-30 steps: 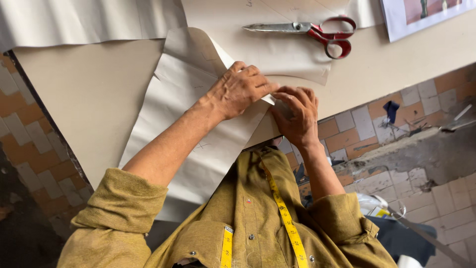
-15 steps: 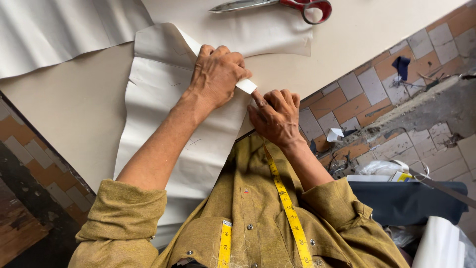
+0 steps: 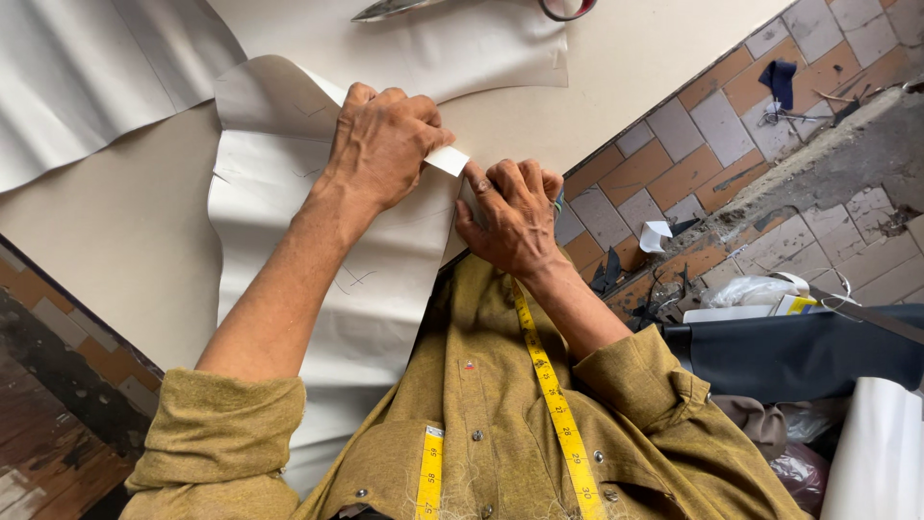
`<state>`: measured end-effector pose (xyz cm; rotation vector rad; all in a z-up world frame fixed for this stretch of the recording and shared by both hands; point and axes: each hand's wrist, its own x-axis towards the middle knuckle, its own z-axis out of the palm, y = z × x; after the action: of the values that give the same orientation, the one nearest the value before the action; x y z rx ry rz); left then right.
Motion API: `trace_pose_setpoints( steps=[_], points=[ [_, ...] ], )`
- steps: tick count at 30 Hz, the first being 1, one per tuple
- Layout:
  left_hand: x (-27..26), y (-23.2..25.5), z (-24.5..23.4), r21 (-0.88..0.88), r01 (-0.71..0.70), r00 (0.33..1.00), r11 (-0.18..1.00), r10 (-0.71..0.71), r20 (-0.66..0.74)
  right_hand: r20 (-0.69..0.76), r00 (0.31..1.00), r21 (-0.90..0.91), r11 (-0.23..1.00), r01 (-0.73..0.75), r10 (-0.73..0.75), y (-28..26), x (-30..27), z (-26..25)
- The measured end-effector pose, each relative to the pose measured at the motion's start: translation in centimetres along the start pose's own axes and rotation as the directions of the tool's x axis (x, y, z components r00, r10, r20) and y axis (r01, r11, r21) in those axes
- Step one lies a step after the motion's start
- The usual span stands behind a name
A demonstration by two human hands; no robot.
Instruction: The person cuts a large piece of white fabric using shears, following pencil markings. They fold and reposition the fabric multiple times, then use a pencil to trace additional lines on the material.
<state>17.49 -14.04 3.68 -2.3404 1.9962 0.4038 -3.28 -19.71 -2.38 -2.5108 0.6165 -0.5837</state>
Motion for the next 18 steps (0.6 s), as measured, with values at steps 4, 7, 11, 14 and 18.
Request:
trace_pose_setpoints(
  steps=[4, 7, 11, 14, 18],
  points=[
    [-0.1, 0.3, -0.1, 0.032, 0.003, 1.0, 0.999, -0.003, 0.0, 0.001, 1.0, 0.008, 1.0, 0.008, -0.008, 0.1, -0.3, 0.3],
    [-0.1, 0.3, 0.2, 0.046, 0.002, 1.0, 0.999, -0.002, -0.009, 0.016, 1.0, 0.008, 1.0, 0.014, -0.014, 0.3, -0.4, 0.3],
    [-0.6, 0.0, 1.0, 0.081, -0.028, 0.999, 0.996, 0.03, -0.022, 0.037, 0.999, -0.018, 1.0, -0.017, 0.018, 0.1, -0.4, 0.3],
    [-1.7, -0.1, 1.6, 0.189, -0.114, 0.98, 0.975, 0.141, -0.14, 0.055, 0.998, -0.092, 0.995, -0.033, 0.038, -0.1, -0.3, 0.3],
    [-4.0, 0.9, 2.6, 0.244, -0.093, 0.965, 0.965, 0.147, -0.215, 0.037, 0.999, -0.101, 0.995, -0.004, 0.008, -0.1, -0.3, 0.0]
  ],
)
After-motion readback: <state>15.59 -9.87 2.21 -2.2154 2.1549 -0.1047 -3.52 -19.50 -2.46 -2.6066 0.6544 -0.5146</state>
